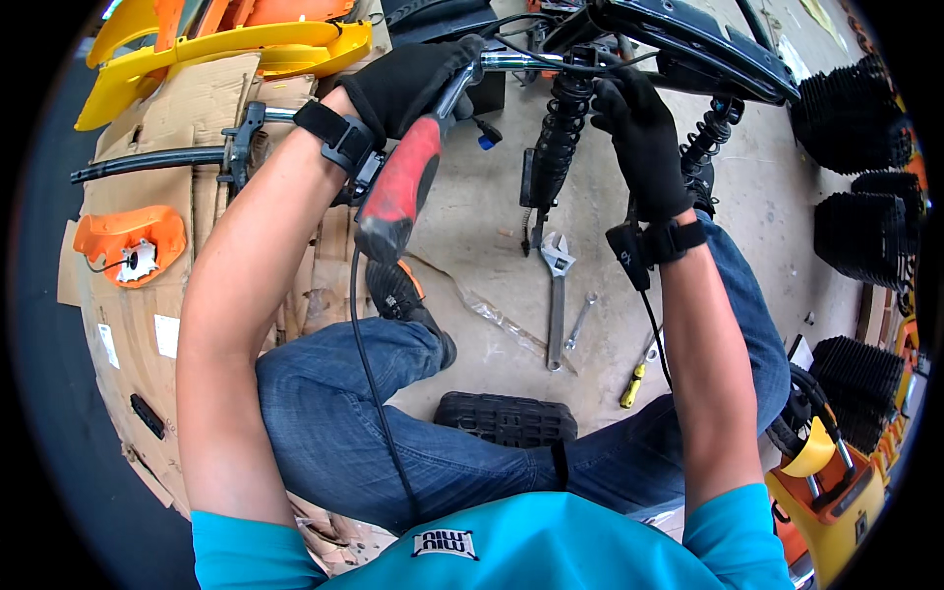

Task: The person uses a socket wrench and an adjustable wrench to loosen and remove hardware from a motorcycle front fork assembly.

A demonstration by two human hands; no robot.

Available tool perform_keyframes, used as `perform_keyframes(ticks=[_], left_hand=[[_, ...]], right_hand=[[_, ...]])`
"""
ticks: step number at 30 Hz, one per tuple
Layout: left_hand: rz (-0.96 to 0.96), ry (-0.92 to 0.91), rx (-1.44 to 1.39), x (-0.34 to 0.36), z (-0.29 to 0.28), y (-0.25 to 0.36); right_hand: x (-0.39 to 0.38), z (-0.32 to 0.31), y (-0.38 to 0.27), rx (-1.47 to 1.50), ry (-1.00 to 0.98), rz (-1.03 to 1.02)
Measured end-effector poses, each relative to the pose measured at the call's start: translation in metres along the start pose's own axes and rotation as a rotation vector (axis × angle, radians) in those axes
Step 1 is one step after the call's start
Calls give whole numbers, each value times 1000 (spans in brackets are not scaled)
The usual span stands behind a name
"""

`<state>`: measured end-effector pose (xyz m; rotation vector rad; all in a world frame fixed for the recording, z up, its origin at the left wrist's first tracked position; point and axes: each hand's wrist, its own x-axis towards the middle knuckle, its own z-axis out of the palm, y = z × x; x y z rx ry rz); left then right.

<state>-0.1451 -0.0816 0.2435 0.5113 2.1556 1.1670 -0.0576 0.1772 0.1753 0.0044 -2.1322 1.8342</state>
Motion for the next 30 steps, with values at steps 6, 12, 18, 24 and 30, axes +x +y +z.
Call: perform_keyframes(ticks=[6, 12, 18, 24, 30], left_hand=[[489, 24, 516, 6, -13, -24], [410, 34, 524, 6, -7, -18], [283, 107, 540, 7, -3, -20], [258, 321, 412, 9, 21, -19], [168, 325, 45, 3, 34, -29]], right_hand=[[17, -7, 7, -170, -124, -40], [20, -12, 3, -261, -150, -32], [32, -18, 11, -408, -263, -137], [48, -35, 43, -883, -267, -782], [26, -11, 1, -223, -206, 68]])
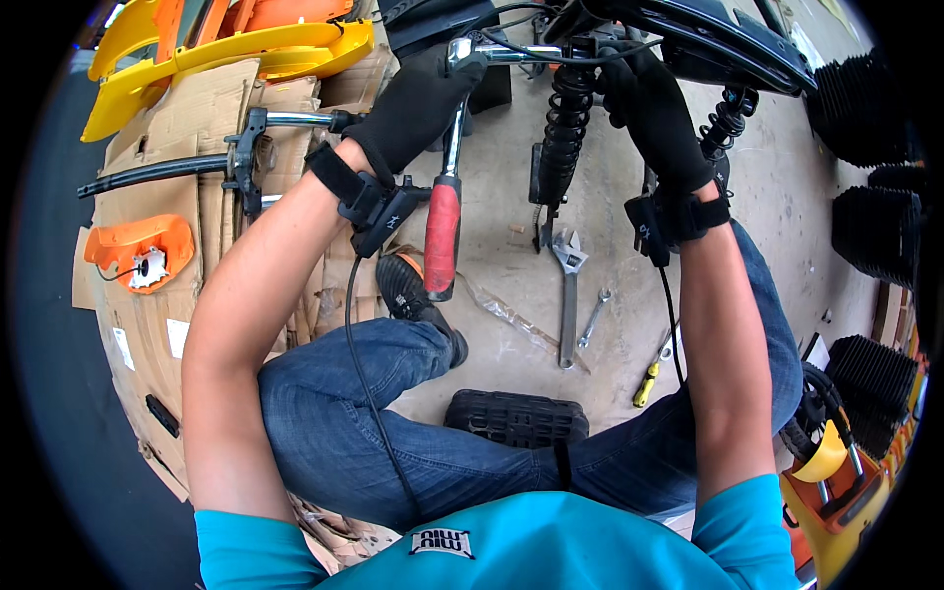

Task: The person uses a socket wrench and an adjustable wrench to loosen and remove hardware from a motorcycle front fork assembly.

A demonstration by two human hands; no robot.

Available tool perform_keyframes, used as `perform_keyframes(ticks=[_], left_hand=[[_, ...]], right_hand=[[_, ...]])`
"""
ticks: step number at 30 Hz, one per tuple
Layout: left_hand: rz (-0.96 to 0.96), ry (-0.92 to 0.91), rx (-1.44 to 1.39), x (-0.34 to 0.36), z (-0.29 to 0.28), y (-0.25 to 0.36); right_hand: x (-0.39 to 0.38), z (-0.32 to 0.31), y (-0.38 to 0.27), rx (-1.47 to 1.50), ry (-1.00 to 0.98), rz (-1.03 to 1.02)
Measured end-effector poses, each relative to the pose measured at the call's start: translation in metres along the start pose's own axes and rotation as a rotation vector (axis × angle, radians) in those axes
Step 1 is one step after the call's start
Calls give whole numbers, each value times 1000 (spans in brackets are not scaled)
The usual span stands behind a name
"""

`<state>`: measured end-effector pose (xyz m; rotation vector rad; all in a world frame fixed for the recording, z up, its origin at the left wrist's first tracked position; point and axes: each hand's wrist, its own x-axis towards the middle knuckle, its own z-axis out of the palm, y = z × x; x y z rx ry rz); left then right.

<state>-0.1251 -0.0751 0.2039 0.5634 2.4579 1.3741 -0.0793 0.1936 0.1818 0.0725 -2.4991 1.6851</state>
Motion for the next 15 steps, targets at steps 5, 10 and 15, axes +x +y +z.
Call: perform_keyframes(ticks=[5, 10, 15], left_hand=[[-107, -178, 43, 9, -15, 6], [278, -245, 280, 8, -29, 16], [-120, -205, 39, 10, -23, 24]], right_hand=[[-2, -11, -2, -22, -68, -69], [0, -22, -5, -64, -193, -130], [-1, -21, 11, -58, -132, -152]])
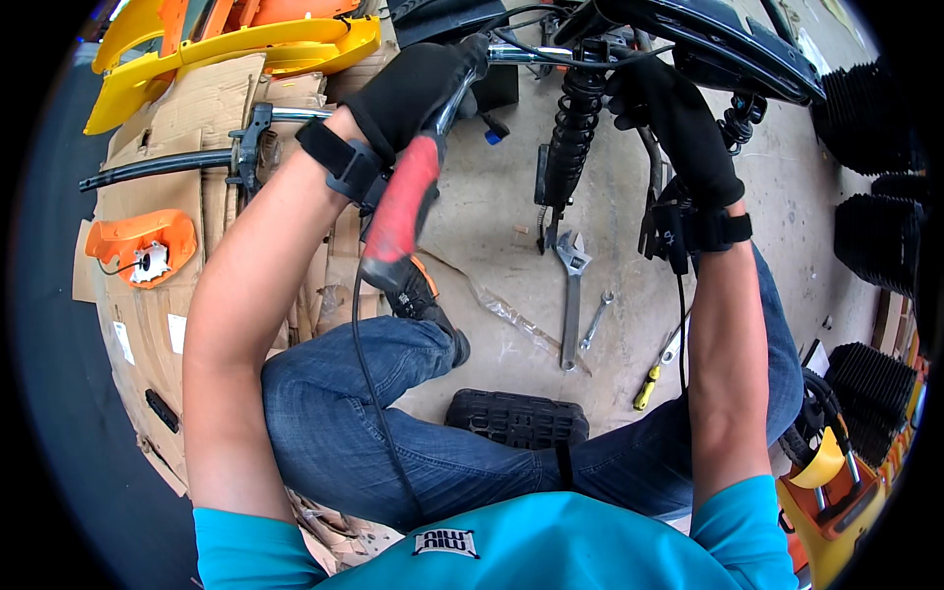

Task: The person uses a socket wrench and an adjustable wrench to loosen and remove hardware from a motorcycle front fork assembly.

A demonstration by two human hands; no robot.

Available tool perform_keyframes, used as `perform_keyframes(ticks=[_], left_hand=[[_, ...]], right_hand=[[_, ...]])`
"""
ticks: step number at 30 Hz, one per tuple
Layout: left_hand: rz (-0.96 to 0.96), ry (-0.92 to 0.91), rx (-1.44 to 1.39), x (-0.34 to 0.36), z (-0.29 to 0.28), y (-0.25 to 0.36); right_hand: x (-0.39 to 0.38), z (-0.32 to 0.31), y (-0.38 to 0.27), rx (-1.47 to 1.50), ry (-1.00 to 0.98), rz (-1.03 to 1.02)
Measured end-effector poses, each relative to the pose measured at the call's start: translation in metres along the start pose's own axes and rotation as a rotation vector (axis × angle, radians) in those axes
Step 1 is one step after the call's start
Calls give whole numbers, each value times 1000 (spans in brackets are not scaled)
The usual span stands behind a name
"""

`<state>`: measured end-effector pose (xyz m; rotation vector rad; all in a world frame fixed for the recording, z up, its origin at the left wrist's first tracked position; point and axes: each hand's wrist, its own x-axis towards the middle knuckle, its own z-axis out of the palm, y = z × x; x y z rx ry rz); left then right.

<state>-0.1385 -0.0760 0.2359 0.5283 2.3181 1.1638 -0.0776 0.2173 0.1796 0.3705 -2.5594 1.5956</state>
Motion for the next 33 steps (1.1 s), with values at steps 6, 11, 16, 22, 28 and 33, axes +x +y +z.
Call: perform_keyframes(ticks=[6, 11, 16, 22, 28, 33], left_hand=[[109, 112, 13, 2, 13, -25], [142, -4, 173, 0, 1, 0], [177, 124, 295, 5, 7, -5], [157, 502, 173, 2, 53, -16], [278, 603, 143, 7, 65, -41], [195, 44, 278, 5, 10, -16]], right_hand=[[4, 7, 0, -51, 34, -16], [11, 10, 15, -402, 119, -354], [20, 14, 22, -741, 231, -582], [18, 15, 23, -755, 107, -350], [20, 18, 6, -596, 47, -246], [14, 17, 21, -787, 201, -492]])
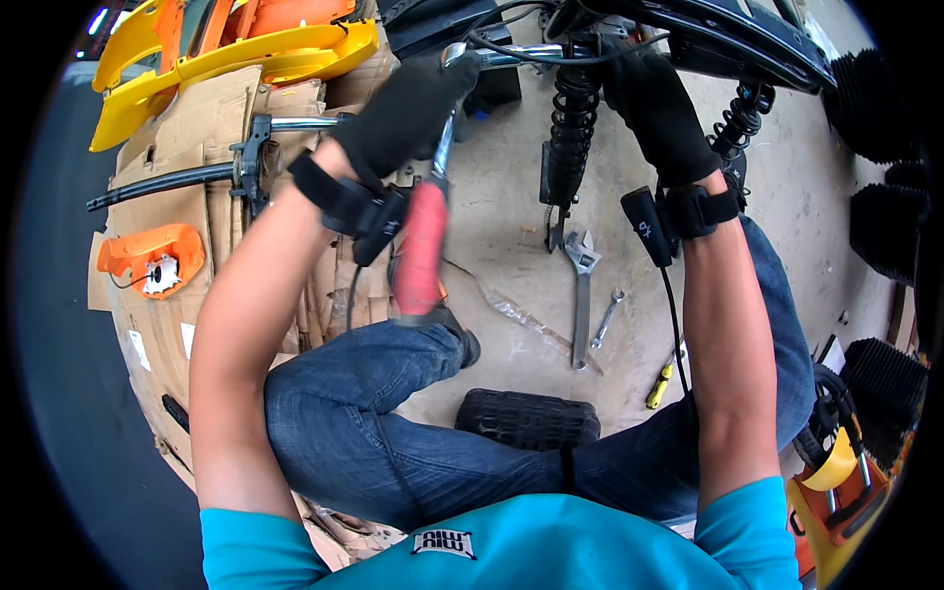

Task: The person uses a socket wrench and an adjustable wrench to loosen and remove hardware from a motorcycle front fork assembly.

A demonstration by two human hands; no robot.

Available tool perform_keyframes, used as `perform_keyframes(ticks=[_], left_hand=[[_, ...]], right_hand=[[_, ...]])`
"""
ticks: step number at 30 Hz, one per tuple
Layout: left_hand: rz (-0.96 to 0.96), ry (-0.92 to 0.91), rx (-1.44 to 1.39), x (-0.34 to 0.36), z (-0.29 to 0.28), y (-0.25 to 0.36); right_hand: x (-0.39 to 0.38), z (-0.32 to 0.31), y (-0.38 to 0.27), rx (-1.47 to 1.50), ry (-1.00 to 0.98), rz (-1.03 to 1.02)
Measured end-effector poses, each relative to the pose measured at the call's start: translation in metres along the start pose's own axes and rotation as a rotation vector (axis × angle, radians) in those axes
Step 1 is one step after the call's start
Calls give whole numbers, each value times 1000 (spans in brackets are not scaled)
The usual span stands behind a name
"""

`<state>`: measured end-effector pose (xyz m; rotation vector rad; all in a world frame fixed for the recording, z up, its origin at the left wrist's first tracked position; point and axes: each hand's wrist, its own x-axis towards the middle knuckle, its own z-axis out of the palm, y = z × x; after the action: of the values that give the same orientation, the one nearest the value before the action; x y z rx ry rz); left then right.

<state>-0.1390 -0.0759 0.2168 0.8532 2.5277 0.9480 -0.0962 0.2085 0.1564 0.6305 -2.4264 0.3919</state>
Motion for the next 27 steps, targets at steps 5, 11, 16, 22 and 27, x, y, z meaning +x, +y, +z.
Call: perform_keyframes(ticks=[5, 11, 16, 22, 27], left_hand=[[-402, -235, -941, -2, -33, 0], [455, 184, 236, -4, -13, 14], [-76, 414, -263, -21, 62, -2], [-45, 397, -450, -15, 64, -3], [-461, 14, -803, -17, 2, 32]], right_hand=[[-5, 16, 1, -69, -27, 25], [-4, 15, 6, -88, -89, 23], [1, 4, -3, -41, -145, 63], [0, 1, -5, 7, -167, 79], [-4, 16, -2, -55, 32, 17]])
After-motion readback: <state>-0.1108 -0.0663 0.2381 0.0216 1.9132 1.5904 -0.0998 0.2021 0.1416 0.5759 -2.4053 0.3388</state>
